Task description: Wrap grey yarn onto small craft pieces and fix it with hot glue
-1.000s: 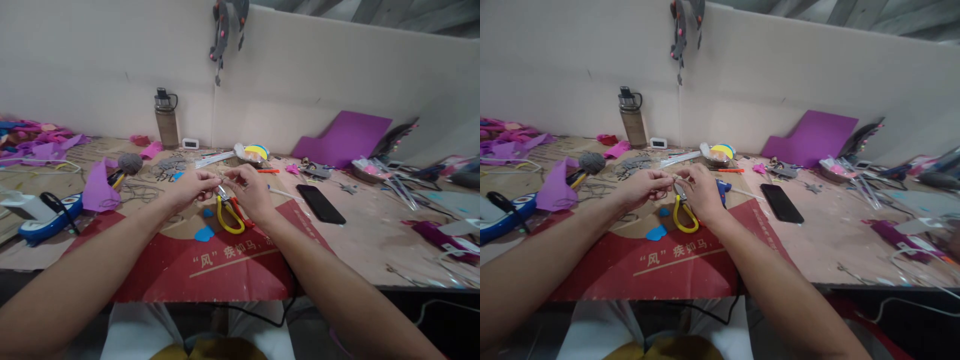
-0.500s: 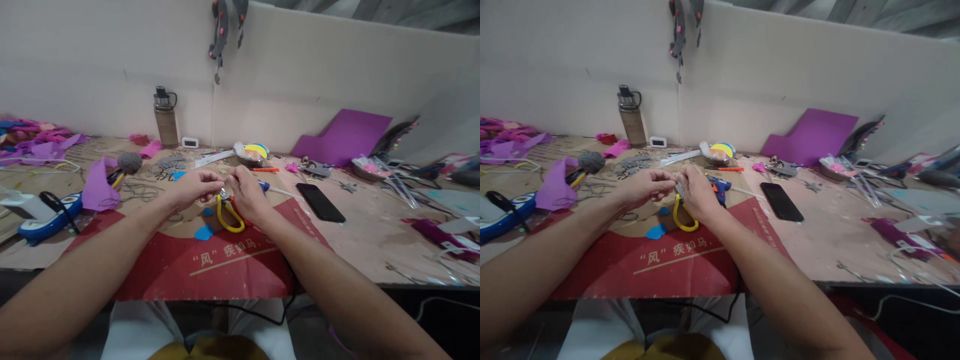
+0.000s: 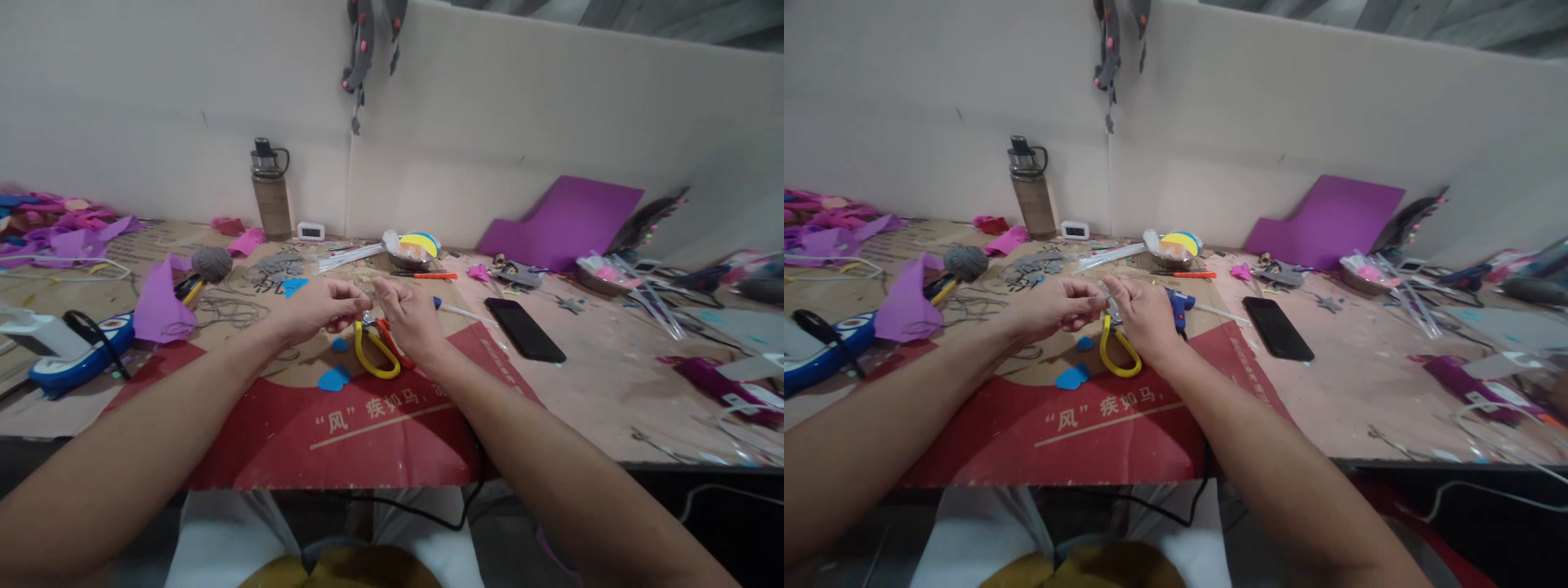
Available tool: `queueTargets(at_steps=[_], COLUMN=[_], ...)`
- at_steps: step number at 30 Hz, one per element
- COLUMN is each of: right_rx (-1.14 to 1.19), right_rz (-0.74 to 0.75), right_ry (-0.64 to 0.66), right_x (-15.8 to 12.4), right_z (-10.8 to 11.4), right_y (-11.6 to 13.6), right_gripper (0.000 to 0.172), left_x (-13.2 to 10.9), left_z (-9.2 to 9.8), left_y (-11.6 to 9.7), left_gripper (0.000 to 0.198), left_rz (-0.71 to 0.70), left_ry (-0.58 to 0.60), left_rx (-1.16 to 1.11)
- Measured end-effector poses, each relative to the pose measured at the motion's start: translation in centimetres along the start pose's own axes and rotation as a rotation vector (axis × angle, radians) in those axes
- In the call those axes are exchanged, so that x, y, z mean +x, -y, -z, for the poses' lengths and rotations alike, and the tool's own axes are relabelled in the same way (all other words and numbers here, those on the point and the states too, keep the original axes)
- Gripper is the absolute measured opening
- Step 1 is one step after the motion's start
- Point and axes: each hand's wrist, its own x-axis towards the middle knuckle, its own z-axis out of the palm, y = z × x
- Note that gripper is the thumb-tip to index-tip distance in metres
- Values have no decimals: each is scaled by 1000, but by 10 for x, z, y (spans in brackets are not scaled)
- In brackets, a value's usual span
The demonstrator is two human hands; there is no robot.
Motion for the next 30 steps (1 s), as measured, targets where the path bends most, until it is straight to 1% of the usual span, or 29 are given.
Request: queueTargets(at_steps=[3, 6, 9, 13, 15, 22, 25, 30], right_rx=[139, 250, 233, 79, 35, -46, -56, -59], right_rz=[-74, -75, -18, 87, 99, 85, 85, 35], right_ry=[-23, -70, -76, -26, -4, -14, -18, -42], right_x=[-1, -1, -1, 0, 0, 0, 0, 0], right_z=[1, 2, 2, 1, 1, -3, -4, -3], right_y=[-5, -10, -10, -3, 0, 1, 0, 0], right_gripper=[63, 61, 49, 23, 19, 29, 33, 43], left_x=[1, 3, 3, 2, 2, 3, 3, 1], left_z=[1, 3, 4, 3, 2, 1, 2, 1], left_y=[2, 3, 3, 2, 3, 5, 6, 5], left_gripper=[21, 22, 24, 26, 25, 24, 20, 20], left_rz=[12, 17, 13, 11, 10, 31, 34, 28], left_ry=[-27, -48, -50, -44, -31, 27, 47, 63], left_rx=[3, -2, 0, 15, 21, 5, 2, 3])
